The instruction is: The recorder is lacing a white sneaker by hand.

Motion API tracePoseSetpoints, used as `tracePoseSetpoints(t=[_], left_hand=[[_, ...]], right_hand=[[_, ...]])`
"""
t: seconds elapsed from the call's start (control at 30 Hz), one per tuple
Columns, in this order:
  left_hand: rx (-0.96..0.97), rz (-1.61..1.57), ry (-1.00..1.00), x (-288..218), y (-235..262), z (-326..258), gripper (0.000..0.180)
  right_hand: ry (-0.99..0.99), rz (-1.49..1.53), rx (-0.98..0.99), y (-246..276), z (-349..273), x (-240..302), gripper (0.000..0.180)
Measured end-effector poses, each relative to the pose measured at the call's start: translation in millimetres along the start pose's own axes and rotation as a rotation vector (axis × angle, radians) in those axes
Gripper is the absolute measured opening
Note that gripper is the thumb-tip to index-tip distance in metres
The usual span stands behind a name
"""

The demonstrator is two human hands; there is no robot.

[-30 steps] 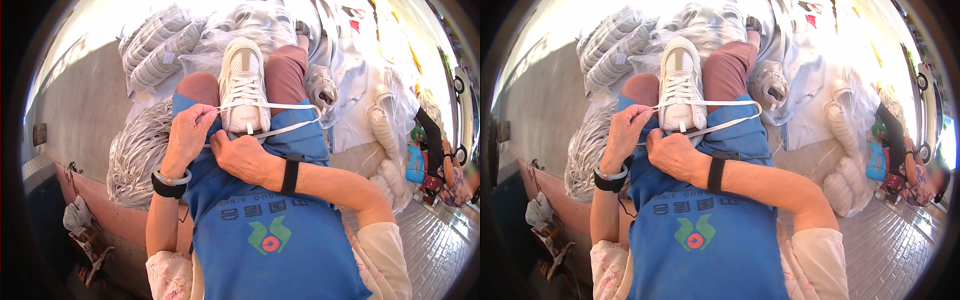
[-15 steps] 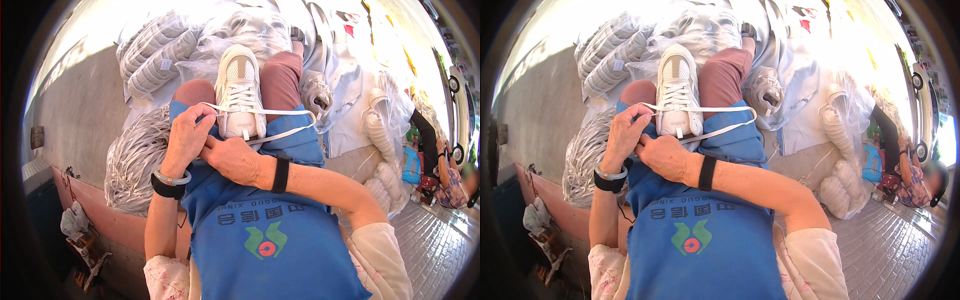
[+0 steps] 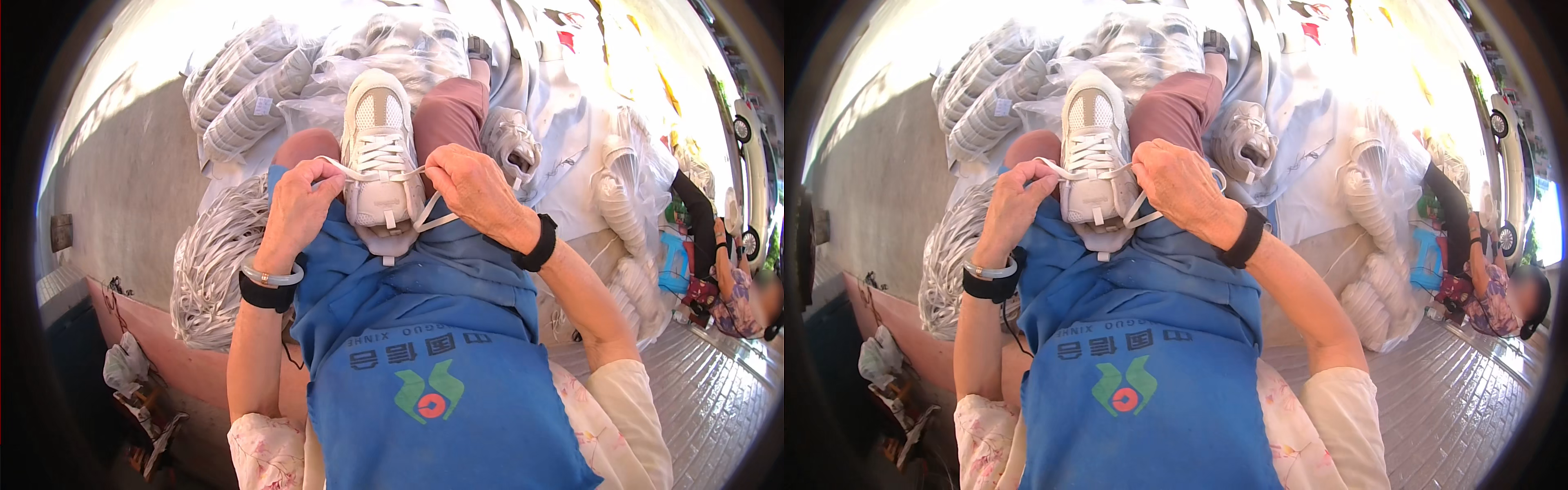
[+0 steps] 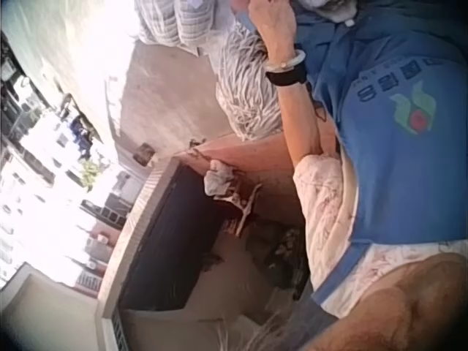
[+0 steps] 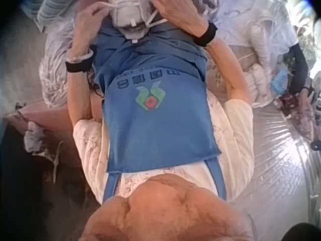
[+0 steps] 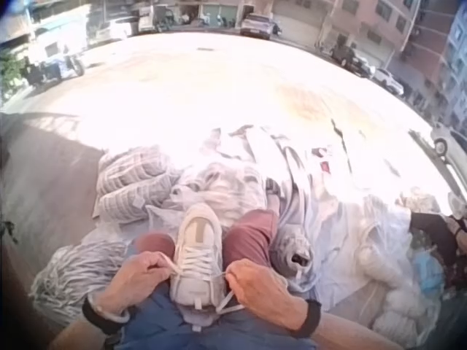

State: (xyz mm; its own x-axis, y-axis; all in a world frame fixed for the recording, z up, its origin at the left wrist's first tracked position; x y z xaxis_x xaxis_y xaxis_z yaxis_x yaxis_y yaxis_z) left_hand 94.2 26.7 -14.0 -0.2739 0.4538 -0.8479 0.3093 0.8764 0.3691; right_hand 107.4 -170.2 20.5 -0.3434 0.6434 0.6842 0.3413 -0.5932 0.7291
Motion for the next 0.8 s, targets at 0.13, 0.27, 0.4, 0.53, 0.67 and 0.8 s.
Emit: tracePoseSetpoints(t=[0.13, 0.27, 0.4, 0.53, 0.67, 0.8], left_hand=[[-0.1, 0.067, -0.003, -13.0, 7.7, -4.0, 0.017], [-0.13, -0.157, 0.196, 16.9, 9.3, -5.9, 0.015], [-0.115, -0.059, 0.207, 6.4, 0.7, -10.4, 0.017], [-0.147, 0.095, 0.079, -6.7, -1.7, -16.4, 0.021], [-0.166, -0.148, 0.038, 1.9, -3.5, -24.8, 0.02], [-0.136, -0.158, 0.081, 8.7, -1.8, -20.6, 0.017]], right_hand=[[-0.015, 0.175, 0.016, 2.2, 5.5, 2.3, 0.015], [0.023, 0.168, -0.006, -0.8, 4.1, 4.5, 0.015], [0.063, 0.112, 0.078, -7.0, 8.1, 4.8, 0.015], [0.085, 0.041, 0.046, -6.4, 9.3, 8.3, 0.013], [0.152, -0.058, 0.064, -14.1, 14.5, 23.0, 0.012], [0.033, 0.191, 0.143, -18.6, 20.4, 4.6, 0.013]])
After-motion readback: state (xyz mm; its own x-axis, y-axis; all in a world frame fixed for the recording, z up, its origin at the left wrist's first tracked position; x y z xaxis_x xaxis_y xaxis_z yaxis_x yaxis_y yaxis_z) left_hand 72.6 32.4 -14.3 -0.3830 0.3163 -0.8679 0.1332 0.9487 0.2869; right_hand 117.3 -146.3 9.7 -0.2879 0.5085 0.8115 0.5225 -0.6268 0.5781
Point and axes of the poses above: each hand's wrist, its own z-axis towards the middle knuckle, its own y-axis out of the back of the hand, x = y × z, the point moved 10 cm from there along z, towards the middle knuckle, and after that the axes turned 2 degrees about x, right-handed, at the moved point
